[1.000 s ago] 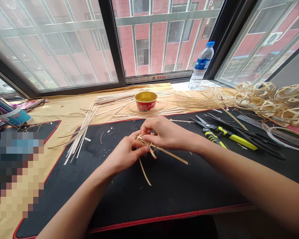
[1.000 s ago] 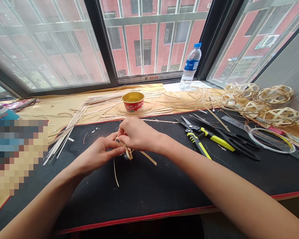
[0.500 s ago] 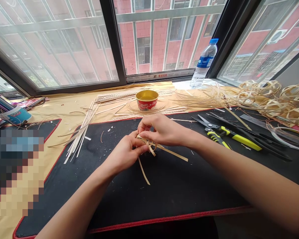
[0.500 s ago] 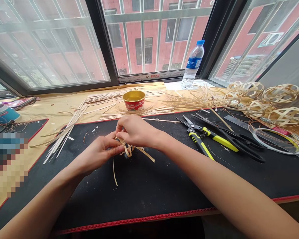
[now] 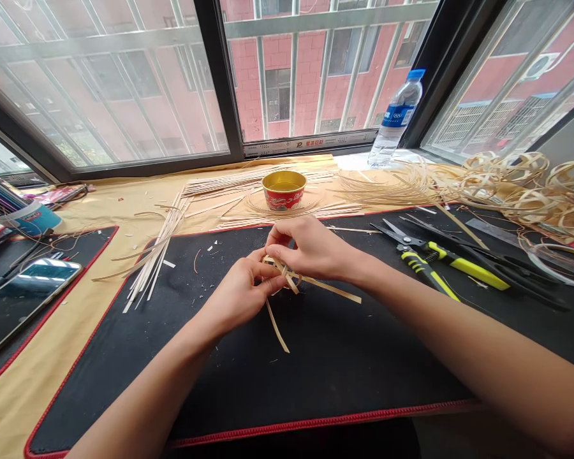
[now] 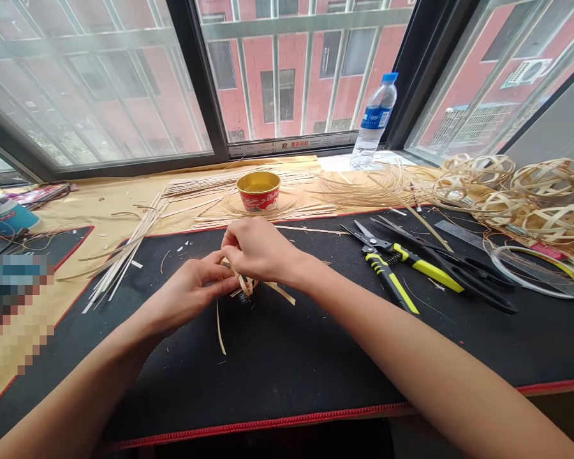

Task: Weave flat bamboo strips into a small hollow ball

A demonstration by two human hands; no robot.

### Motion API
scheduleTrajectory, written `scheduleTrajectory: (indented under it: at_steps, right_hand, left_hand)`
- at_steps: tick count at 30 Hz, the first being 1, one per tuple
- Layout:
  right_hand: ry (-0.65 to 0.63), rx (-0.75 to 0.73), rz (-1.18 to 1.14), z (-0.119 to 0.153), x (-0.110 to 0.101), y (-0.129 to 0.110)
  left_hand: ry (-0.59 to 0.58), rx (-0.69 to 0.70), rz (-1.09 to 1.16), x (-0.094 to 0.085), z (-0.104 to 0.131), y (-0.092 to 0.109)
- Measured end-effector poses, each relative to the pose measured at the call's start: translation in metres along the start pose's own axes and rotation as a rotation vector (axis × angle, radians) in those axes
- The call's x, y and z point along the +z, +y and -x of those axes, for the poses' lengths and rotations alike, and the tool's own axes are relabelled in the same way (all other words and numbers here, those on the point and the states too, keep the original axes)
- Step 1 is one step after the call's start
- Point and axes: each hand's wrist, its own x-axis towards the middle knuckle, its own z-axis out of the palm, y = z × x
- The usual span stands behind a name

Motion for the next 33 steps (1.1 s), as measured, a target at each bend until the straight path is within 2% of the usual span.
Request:
scheduleTrajectory:
  at_steps: [3, 5, 7, 9, 11, 12, 13, 16, 18, 20, 23, 25, 28, 30, 33]
  right_hand:
    - [0.048, 0.018, -0.037, -0.002, -0.002, 0.003]
    - [0.097, 0.044, -0.139, -0.003, -0.007, 0.006]
    - [0.147, 0.095, -0.319, -0.001, -0.012, 0.010]
    - [0.233, 0.159, -0.496, 0.003, -0.018, 0.013]
    - [0.359, 0.227, -0.617, 0.008, -0.023, 0.016]
    - [0.427, 0.254, -0.657, 0.012, -0.026, 0.016]
    - [0.494, 0.277, -0.689, 0.015, -0.028, 0.016]
    - [0.656, 0.291, -0.730, 0.026, -0.034, 0.009]
    - [0.705, 0.255, -0.719, 0.031, -0.040, -0.001]
    - [0.708, 0.221, -0.715, 0.035, -0.045, -0.014]
    - [0.656, 0.230, -0.734, 0.038, -0.045, -0.029]
    - [0.595, 0.272, -0.765, 0.038, -0.039, -0.031]
    - [0.506, 0.376, -0.851, 0.035, -0.024, -0.021]
    - [0.467, 0.436, -0.917, 0.033, -0.014, -0.007]
    - [0.410, 0.447, -1.004, 0.032, 0.001, 0.016]
  left_hand:
    - [0.017, 0.017, 0.073, -0.004, 0.001, 0.002]
    - [0.072, 0.026, 0.154, -0.009, 0.003, 0.002]
    - [0.255, 0.037, 0.270, -0.014, 0.004, 0.003]
    - [0.555, 0.091, 0.373, -0.015, 0.006, 0.003]
    - [0.819, 0.190, 0.364, -0.013, 0.008, 0.005]
    - [0.884, 0.246, 0.299, -0.010, 0.009, 0.007]
    - [0.898, 0.298, 0.208, -0.006, 0.011, 0.009]
    - [0.753, 0.427, -0.043, 0.006, 0.014, 0.012]
    - [0.661, 0.499, -0.093, 0.012, 0.014, 0.013]
    - [0.644, 0.554, -0.088, 0.015, 0.014, 0.013]
    - [0.692, 0.592, -0.029, 0.015, 0.015, 0.013]
    - [0.711, 0.559, 0.032, 0.015, 0.015, 0.013]
    - [0.682, 0.420, 0.144, 0.016, 0.013, 0.010]
    - [0.606, 0.300, 0.236, 0.017, 0.011, 0.005]
    - [0.467, 0.129, 0.367, 0.018, 0.006, -0.001]
